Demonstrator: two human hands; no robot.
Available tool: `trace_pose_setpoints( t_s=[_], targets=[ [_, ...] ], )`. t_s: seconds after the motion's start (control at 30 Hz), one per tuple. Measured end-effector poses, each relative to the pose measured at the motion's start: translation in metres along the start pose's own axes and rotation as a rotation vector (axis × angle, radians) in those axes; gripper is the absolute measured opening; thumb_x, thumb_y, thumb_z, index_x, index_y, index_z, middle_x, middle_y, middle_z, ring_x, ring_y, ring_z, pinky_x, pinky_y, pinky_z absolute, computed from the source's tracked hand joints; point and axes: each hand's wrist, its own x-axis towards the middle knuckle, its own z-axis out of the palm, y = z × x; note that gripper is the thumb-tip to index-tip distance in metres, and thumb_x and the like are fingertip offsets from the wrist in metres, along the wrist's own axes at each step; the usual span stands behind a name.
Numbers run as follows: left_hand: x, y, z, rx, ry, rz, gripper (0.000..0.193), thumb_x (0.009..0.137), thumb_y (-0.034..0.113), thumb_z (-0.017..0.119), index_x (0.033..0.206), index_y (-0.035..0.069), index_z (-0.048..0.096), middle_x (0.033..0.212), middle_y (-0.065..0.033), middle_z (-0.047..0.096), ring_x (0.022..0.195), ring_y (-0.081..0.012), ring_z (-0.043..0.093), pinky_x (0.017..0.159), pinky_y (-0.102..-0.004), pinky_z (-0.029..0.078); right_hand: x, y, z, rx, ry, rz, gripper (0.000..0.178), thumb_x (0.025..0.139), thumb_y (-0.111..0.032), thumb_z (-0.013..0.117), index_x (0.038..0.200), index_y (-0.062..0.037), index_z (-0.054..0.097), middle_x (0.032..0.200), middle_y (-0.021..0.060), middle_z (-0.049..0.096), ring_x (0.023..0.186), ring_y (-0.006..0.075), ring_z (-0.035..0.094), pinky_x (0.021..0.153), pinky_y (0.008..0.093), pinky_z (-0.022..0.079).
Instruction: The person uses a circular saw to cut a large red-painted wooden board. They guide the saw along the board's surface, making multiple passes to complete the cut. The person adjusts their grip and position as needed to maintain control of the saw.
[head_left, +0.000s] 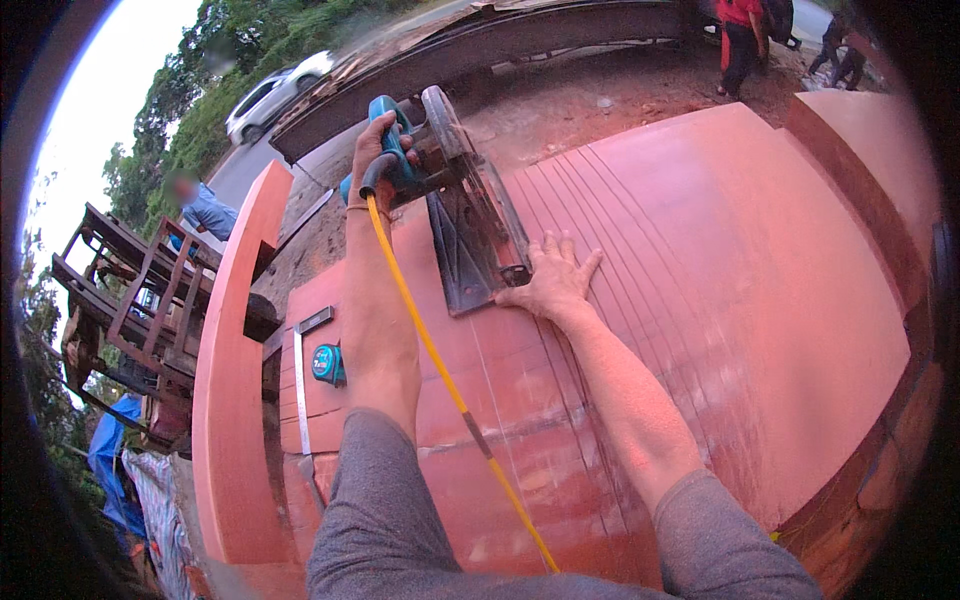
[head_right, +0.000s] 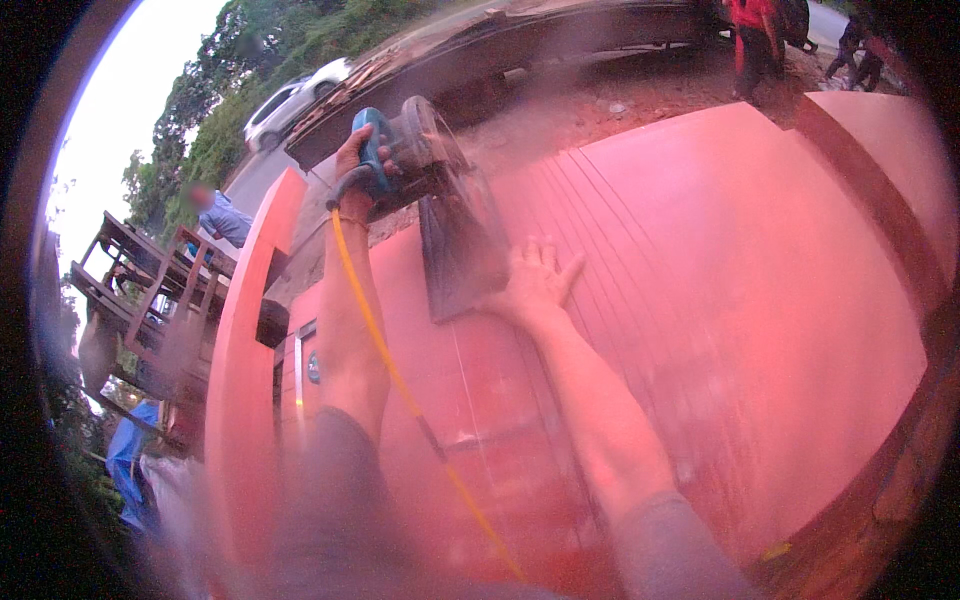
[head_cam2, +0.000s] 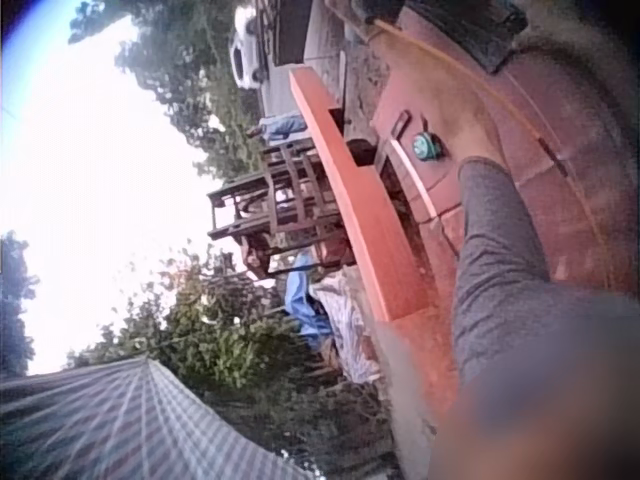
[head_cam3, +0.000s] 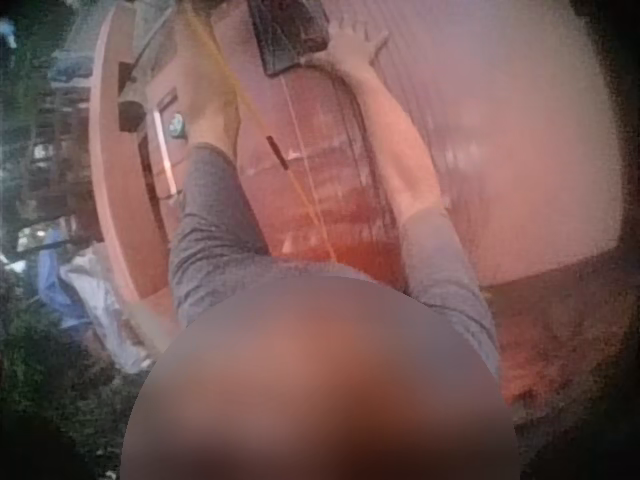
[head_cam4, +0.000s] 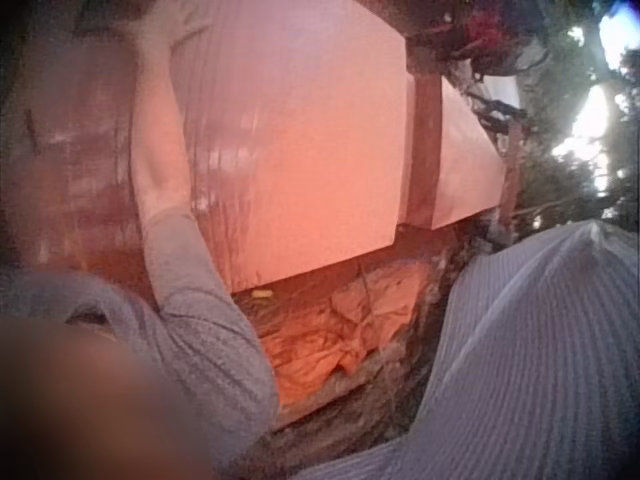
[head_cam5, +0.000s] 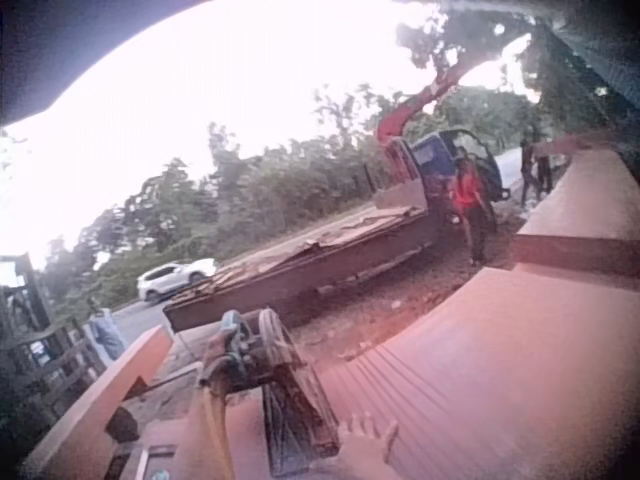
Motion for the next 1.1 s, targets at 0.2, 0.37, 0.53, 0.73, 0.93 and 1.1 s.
trace_pose_setpoints(
  t_s=[0.2, 0.37, 0.53, 0.73, 0.93, 1.1],
  targets=[
    [0.026, -0.004, -0.011, 0.019, -0.01, -0.002, 0.032, 0.092, 0.033, 0.071, 0.104, 0.009, 0.054, 0.073, -0.0084, 0.062, 0.055, -0.0212, 0.061, 0.049, -0.033, 0.054, 0.017, -0.001, 0.004, 0.008, 0.014, -0.004, 0.114, 0.062, -0.068, 0.083, 0.152, -0.0081, 0.046, 0.164, 0.0183, 0.029, 0.157, 0.0347, 0.015, 0.117, 0.0737, 0.004],
    [0.035, -0.004, -0.01, 0.065, -0.009, -0.007, 0.038, 0.09, 0.035, 0.073, 0.109, 0.009, 0.053, 0.075, -0.0089, 0.063, 0.055, -0.0224, 0.063, 0.049, -0.0338, 0.054, 0.03, -0.003, 0.005, -0.004, 0.058, -0.004, 0.115, 0.062, -0.068, 0.083, 0.154, -0.0097, 0.044, 0.165, 0.0175, 0.028, 0.157, 0.0349, 0.012, 0.117, 0.0736, 0.003],
    [0.033, -0.006, -0.009, 0.065, -0.03, 0.015, 0.035, 0.089, 0.032, 0.074, 0.107, 0.009, 0.053, 0.074, -0.0064, 0.061, 0.054, -0.0187, 0.059, 0.049, -0.0323, 0.054, 0.033, -0.002, 0.008, -0.013, 0.005, 0.01, 0.118, 0.063, -0.07, 0.082, 0.156, -0.013, 0.04, 0.167, 0.0165, 0.026, 0.158, 0.0334, 0.009, 0.118, 0.0724, 0.002],
    [0.038, -0.004, -0.01, 0.063, -0.064, -0.039, 0.038, 0.088, 0.028, 0.074, 0.111, 0.004, 0.055, 0.078, -0.009, 0.068, 0.061, -0.0202, 0.068, 0.056, -0.0336, 0.059, 0.034, -0.003, 0.005, -0.016, -0.014, 0.018, 0.117, 0.063, -0.072, 0.081, 0.156, -0.0142, 0.041, 0.167, 0.0152, 0.026, 0.158, 0.0316, 0.009, 0.118, 0.0718, 0.002],
    [0.044, 0.006, 0.001, 0.015, -0.008, -0.123, 0.018, 0.083, 0.016, 0.07, 0.091, 0.004, 0.059, 0.08, -0.0126, 0.07, 0.064, -0.0237, 0.07, 0.063, -0.036, 0.062, 0.036, -0.003, 0.007, -0.051, -0.025, 0.025, 0.115, 0.064, -0.073, 0.08, 0.156, -0.0152, 0.042, 0.168, 0.0148, 0.024, 0.158, 0.0291, 0.01, 0.118, 0.0717, 0.003],
    [0.044, 0.006, 0.006, 0.088, 0.038, -0.098, 0.024, 0.085, 0.017, 0.07, 0.096, 0.006, 0.052, 0.071, -0.0074, 0.058, 0.051, -0.0164, 0.056, 0.049, -0.0315, 0.053, 0.035, -0.003, 0.007, -0.053, -0.012, 0.013, 0.114, 0.065, -0.072, 0.08, 0.155, -0.0142, 0.042, 0.167, 0.0151, 0.024, 0.158, 0.0283, 0.012, 0.118, 0.0717, 0.003]
  ],
)
